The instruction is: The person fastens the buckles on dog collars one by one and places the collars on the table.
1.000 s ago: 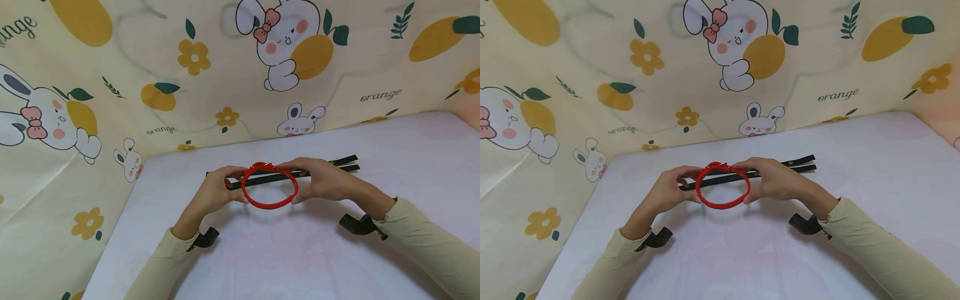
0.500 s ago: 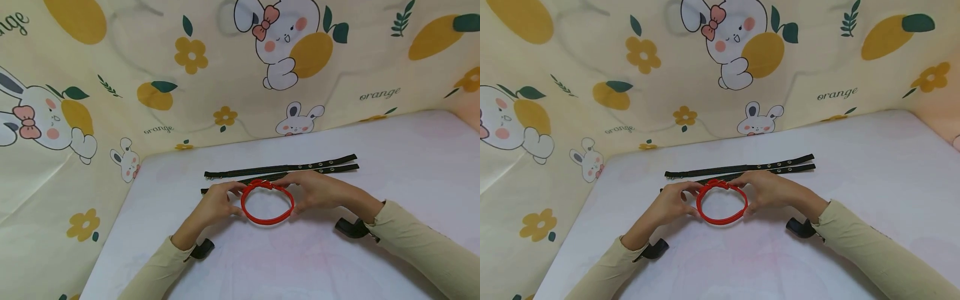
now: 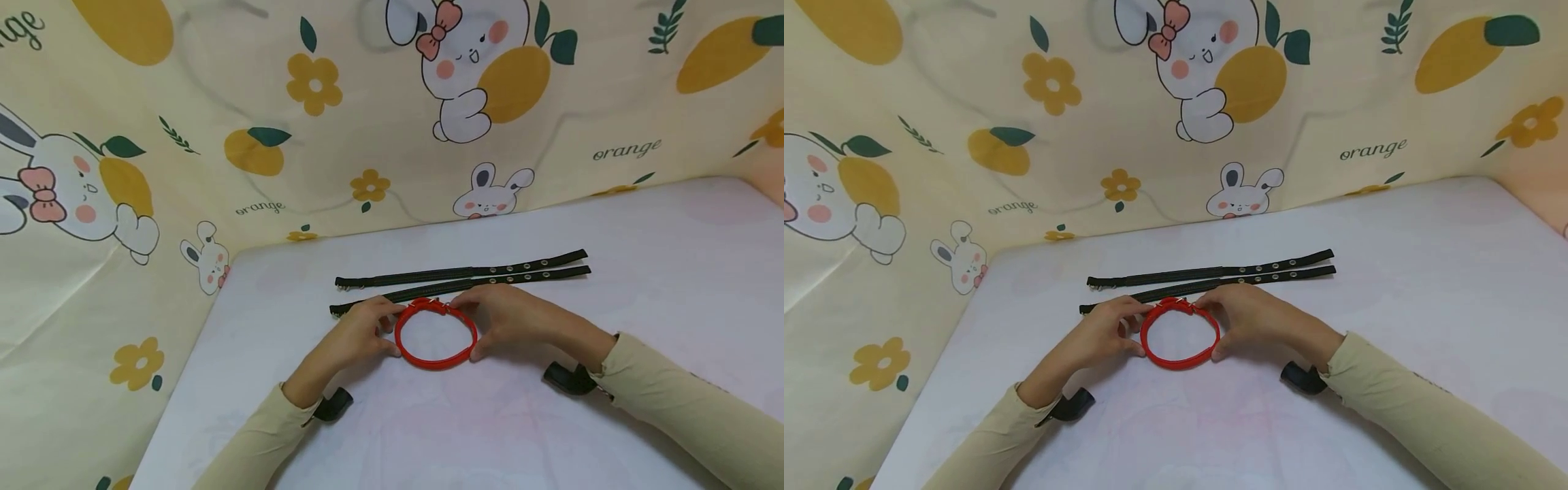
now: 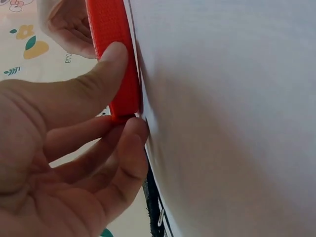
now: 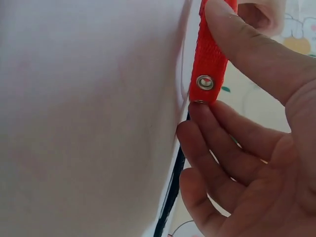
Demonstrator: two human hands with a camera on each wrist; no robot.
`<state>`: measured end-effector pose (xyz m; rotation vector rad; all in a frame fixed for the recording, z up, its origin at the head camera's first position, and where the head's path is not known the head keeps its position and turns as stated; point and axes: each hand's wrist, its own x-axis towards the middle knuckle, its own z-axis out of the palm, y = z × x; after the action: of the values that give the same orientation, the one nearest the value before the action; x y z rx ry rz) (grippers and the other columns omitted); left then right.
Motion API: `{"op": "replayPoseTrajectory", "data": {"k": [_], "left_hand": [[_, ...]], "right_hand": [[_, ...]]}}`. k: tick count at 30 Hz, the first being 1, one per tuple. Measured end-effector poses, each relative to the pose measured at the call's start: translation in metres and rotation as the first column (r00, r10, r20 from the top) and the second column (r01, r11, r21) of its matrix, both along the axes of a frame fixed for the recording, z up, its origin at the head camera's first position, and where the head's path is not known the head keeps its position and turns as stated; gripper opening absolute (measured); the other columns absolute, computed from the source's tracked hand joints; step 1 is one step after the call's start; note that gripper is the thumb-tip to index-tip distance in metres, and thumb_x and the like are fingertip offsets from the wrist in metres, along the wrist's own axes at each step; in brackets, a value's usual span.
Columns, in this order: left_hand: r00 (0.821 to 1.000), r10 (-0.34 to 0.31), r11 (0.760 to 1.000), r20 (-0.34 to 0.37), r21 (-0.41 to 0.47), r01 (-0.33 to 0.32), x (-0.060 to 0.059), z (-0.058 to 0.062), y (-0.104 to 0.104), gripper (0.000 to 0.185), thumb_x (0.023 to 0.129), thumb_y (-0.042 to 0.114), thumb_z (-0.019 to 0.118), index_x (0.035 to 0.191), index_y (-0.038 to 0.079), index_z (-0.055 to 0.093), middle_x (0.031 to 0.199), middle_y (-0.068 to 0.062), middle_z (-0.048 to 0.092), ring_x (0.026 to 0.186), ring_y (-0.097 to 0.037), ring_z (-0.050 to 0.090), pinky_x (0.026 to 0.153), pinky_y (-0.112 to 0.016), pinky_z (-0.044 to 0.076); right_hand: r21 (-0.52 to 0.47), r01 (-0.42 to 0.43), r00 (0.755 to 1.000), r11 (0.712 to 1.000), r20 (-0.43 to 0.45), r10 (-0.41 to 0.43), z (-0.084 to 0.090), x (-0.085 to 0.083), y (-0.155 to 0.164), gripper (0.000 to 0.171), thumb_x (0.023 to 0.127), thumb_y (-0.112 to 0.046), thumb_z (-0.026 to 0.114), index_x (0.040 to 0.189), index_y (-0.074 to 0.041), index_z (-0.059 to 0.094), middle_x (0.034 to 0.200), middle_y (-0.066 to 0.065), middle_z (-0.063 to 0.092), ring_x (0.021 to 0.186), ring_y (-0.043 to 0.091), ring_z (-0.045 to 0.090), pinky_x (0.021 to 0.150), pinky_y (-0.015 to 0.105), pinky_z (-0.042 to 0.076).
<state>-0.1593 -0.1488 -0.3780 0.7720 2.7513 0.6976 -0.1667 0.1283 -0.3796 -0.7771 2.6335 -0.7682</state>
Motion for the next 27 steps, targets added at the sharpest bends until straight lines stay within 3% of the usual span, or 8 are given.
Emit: {"op": "replayPoseTrajectory", "data": {"k": [9, 14, 21, 27], "left_hand": [[0.998, 0.041, 0.999, 0.037, 0.017, -0.041, 0.002, 0.002, 0.0, 0.064, 0.077, 0.01, 0.085, 0.136, 0.006, 0.06, 0.118, -0.005, 0.065, 0.098, -0.017, 0.063, 0.08, -0.03, 0.053], [0.999, 0.022, 1.0, 0.03, 0.008, -0.022, 0.002, 0.002, -0.001, 0.066, 0.077, 0.011, 0.086, 0.136, 0.006, 0.059, 0.119, -0.006, 0.065, 0.099, -0.017, 0.062, 0.08, -0.03, 0.054], [0.996, 0.055, 0.996, 0.068, 0.064, -0.059, -0.001, 0.009, -0.011, 0.073, 0.077, 0.013, 0.086, 0.142, 0.014, 0.054, 0.119, -0.006, 0.06, 0.098, -0.017, 0.064, 0.072, -0.023, 0.051], [0.994, 0.109, 0.983, -0.005, 0.151, -0.107, -0.011, 0.019, -0.035, 0.06, 0.078, 0.01, 0.085, 0.134, 0.011, 0.062, 0.114, -0.012, 0.065, 0.094, -0.023, 0.064, 0.074, -0.031, 0.052]], "right_hand": [[0.057, -0.003, 0.992, 0.998, -0.123, 0.01, -0.002, 0.002, -0.004, 0.073, 0.063, -0.035, 0.094, 0.126, -0.011, 0.065, 0.119, -0.001, 0.069, 0.115, 0.023, 0.061, 0.098, 0.047, 0.051], [0.064, -0.016, 0.994, 0.998, -0.108, 0.023, 0.002, 0.002, -0.002, 0.075, 0.063, -0.04, 0.094, 0.126, -0.012, 0.065, 0.12, -0.001, 0.069, 0.116, 0.023, 0.06, 0.099, 0.048, 0.051], [0.045, 0.095, 0.995, 0.994, -0.025, -0.094, 0.028, -0.006, 0.023, 0.065, 0.073, -0.04, 0.088, 0.129, -0.017, 0.065, 0.124, 0.001, 0.068, 0.121, 0.026, 0.058, 0.101, 0.051, 0.048], [0.072, 0.153, 0.986, 0.986, -0.078, -0.147, 0.049, -0.022, 0.068, 0.052, 0.082, -0.032, 0.082, 0.128, -0.013, 0.067, 0.121, 0.005, 0.071, 0.118, 0.029, 0.06, 0.1, 0.054, 0.046]]}}
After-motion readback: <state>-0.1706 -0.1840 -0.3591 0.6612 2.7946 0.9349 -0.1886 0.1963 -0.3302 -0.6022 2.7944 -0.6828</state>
